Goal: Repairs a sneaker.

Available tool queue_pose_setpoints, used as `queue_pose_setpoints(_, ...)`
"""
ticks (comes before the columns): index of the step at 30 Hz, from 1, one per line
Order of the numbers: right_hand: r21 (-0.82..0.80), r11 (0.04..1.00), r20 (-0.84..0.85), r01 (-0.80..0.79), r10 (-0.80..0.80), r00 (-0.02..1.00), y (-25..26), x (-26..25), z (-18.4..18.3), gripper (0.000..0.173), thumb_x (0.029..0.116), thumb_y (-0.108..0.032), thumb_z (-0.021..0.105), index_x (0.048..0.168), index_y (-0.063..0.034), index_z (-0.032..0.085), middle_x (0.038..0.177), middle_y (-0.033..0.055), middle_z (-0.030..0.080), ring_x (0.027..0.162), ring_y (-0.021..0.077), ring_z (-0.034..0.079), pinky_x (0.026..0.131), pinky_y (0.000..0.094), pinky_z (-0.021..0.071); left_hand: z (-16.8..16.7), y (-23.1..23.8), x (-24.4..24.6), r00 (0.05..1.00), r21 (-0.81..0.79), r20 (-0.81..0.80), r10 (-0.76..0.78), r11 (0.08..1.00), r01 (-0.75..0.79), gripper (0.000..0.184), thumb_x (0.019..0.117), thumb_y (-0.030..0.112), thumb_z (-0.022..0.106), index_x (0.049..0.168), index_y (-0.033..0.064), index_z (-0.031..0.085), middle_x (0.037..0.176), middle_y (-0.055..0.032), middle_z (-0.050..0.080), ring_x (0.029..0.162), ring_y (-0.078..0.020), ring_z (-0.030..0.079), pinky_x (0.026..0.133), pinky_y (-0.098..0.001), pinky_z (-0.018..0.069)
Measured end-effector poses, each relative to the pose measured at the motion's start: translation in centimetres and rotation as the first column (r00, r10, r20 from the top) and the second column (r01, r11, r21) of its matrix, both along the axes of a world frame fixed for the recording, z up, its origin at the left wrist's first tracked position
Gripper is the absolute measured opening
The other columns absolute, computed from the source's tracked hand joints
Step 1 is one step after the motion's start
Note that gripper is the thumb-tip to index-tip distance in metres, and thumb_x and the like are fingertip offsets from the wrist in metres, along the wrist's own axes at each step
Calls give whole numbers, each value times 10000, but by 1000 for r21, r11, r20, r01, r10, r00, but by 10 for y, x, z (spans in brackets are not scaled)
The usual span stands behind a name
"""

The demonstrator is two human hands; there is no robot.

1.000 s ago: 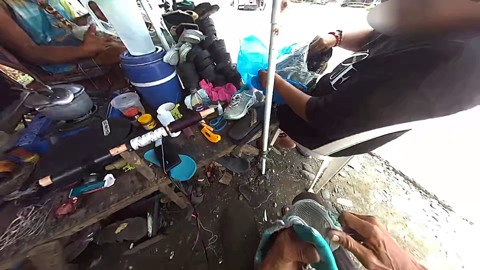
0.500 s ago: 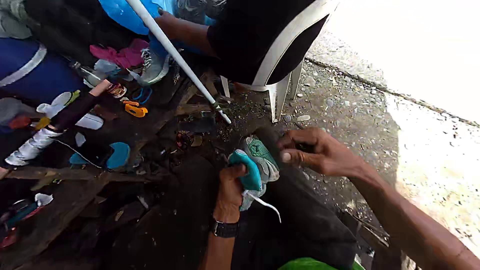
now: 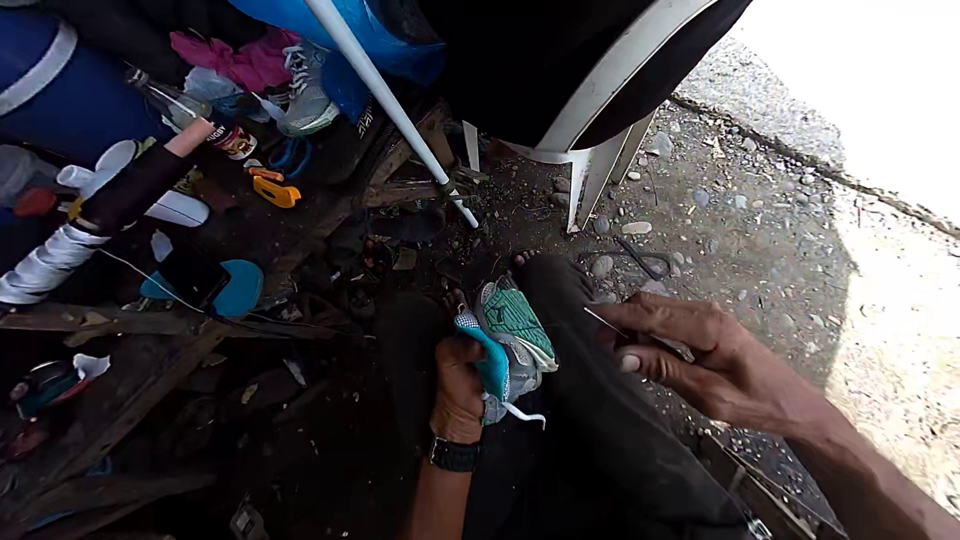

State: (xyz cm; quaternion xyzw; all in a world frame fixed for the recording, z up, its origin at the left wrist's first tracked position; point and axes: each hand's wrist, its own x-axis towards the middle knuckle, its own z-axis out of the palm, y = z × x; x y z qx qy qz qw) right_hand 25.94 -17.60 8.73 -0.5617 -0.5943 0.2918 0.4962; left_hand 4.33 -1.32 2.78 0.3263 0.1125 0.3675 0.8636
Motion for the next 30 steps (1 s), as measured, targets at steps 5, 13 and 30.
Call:
queue_pose_setpoints(5,33,997,124,-68,64,990,29,-18,-2,344,1068,-315,555,1314,-131,711,937,31,680,816,59,616,713,215,516,-8,1,-4,995,-45,78,-57,997,60,182,867,181,719,1036,140,775,977,3,777,914,-49,734,821,-225,601)
queue_pose_setpoints(13,13,994,146,-109,106,984,36,-12,5,299,1073,-269,535,1243,-139,744,880,12,663,741,53,585,643,220,480,-10,1,-6,1000,-28,28,-8,1000,9,173,855,191,735,1020,150,772,968,14,774,917,-41,731,814,-215,600)
queue_pose_setpoints(30,-140,989,475,-53,114,873,27,0,39,320,1045,-298,475,1211,-226,738,799,-24,613,632,92,563,529,296,443,-6,-4,3,994,-26,-16,-111,994,110,158,844,193,746,984,140,797,932,7,780,875,-44,735,813,-224,601)
